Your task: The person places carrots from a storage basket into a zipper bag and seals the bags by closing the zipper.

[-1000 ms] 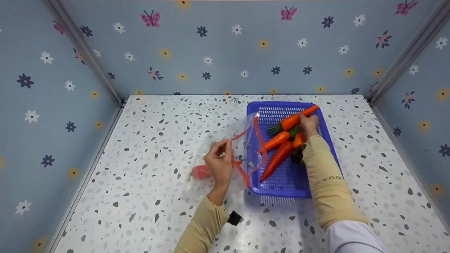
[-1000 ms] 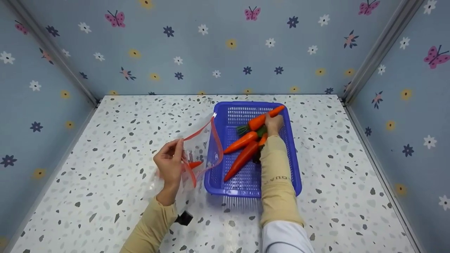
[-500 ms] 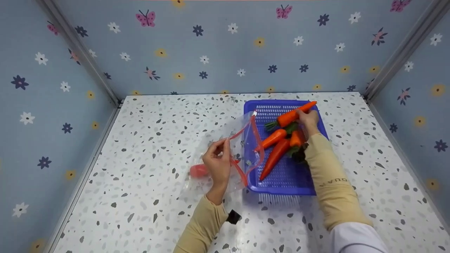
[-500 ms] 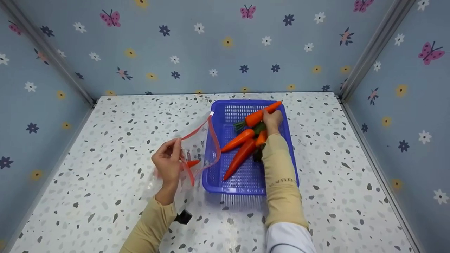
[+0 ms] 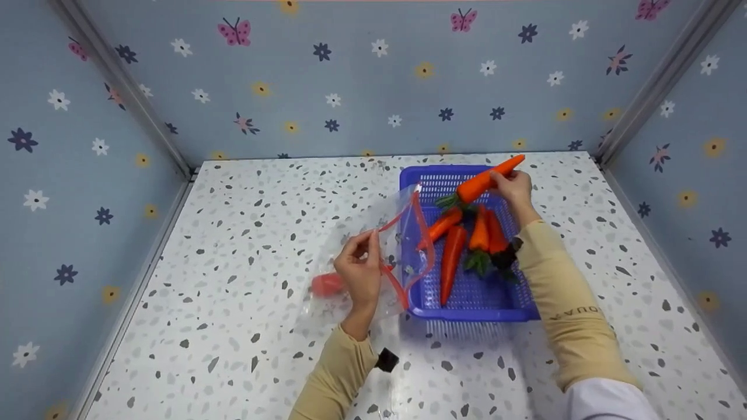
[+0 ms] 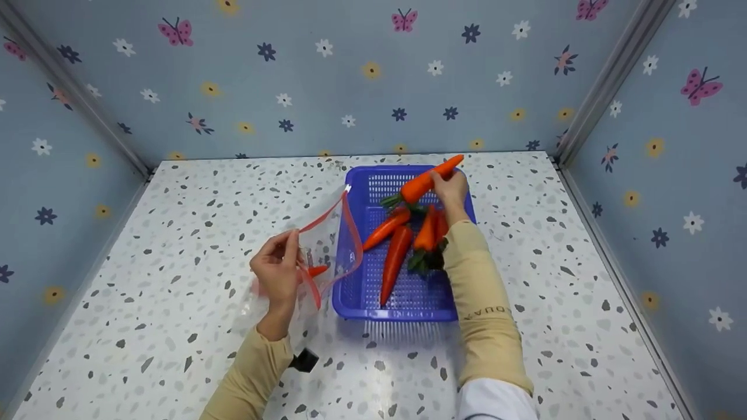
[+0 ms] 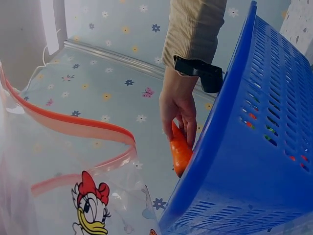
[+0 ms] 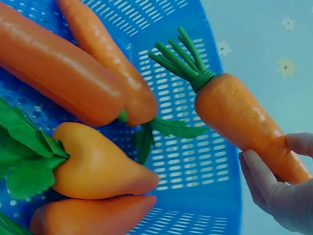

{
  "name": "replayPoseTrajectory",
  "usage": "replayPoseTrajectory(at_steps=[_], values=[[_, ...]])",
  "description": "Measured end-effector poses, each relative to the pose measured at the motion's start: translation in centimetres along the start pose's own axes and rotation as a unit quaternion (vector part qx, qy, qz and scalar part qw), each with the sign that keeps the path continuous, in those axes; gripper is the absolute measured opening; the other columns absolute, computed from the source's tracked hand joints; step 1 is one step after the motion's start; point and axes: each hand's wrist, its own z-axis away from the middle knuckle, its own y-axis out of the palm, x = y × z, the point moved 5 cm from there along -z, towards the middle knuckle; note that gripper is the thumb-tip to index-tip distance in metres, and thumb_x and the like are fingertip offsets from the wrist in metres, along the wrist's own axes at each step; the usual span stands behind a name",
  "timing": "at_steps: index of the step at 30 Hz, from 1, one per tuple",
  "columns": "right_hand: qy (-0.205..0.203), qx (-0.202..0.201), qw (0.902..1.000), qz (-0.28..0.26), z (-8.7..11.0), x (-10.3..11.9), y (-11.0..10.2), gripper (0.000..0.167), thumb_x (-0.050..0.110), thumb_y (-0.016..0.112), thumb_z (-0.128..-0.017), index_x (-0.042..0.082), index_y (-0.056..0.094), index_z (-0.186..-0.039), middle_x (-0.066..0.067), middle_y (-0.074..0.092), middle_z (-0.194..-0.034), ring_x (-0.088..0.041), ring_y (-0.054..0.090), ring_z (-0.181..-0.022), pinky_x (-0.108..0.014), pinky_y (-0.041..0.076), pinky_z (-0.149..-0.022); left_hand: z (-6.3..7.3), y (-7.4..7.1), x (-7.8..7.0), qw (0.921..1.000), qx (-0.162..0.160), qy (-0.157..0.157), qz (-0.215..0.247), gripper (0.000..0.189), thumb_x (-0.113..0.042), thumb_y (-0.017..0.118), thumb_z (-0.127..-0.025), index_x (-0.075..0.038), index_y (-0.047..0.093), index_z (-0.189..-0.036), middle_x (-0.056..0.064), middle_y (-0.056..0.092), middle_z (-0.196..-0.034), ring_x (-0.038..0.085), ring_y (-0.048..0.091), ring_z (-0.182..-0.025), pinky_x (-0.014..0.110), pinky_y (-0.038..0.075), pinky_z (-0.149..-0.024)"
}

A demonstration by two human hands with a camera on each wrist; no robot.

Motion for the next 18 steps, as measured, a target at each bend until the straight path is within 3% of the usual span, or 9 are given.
replayPoseTrajectory(at_steps=[7, 18], values=[[-0.022, 0.036, 0.9987, -0.028, 1.9, 1.5, 0.0, 0.051, 0.015, 0.053, -0.089, -0.009, 0.033, -0.129, -0.026, 0.044, -0.123, -0.027, 0.053, -0.101, -0.030, 0.045, -0.084, 0.0, 0.0, 0.1, 0.9999, 0.002, 0.004, 0.015, 0.006, 0.012, 0.059, -0.078, 0.015, 0.062, -0.082, 0.016, 0.057, -0.067, 0.009, 0.049, -0.055, 0.016, 0.041, -0.045], [-0.089, 0.098, 0.9869, -0.092, 5.7, 3.6, -0.4, 0.051, 0.010, 0.057, -0.086, -0.013, 0.033, -0.125, -0.027, 0.047, -0.113, -0.016, 0.061, -0.079, -0.027, 0.050, -0.074, 0.0, 0.0, 0.2, 1.0000, 0.000, 0.004, 0.008, 0.006, 0.010, 0.060, -0.078, 0.014, 0.062, -0.082, 0.016, 0.059, -0.068, 0.011, 0.050, -0.057, 0.017, 0.042, -0.046]])
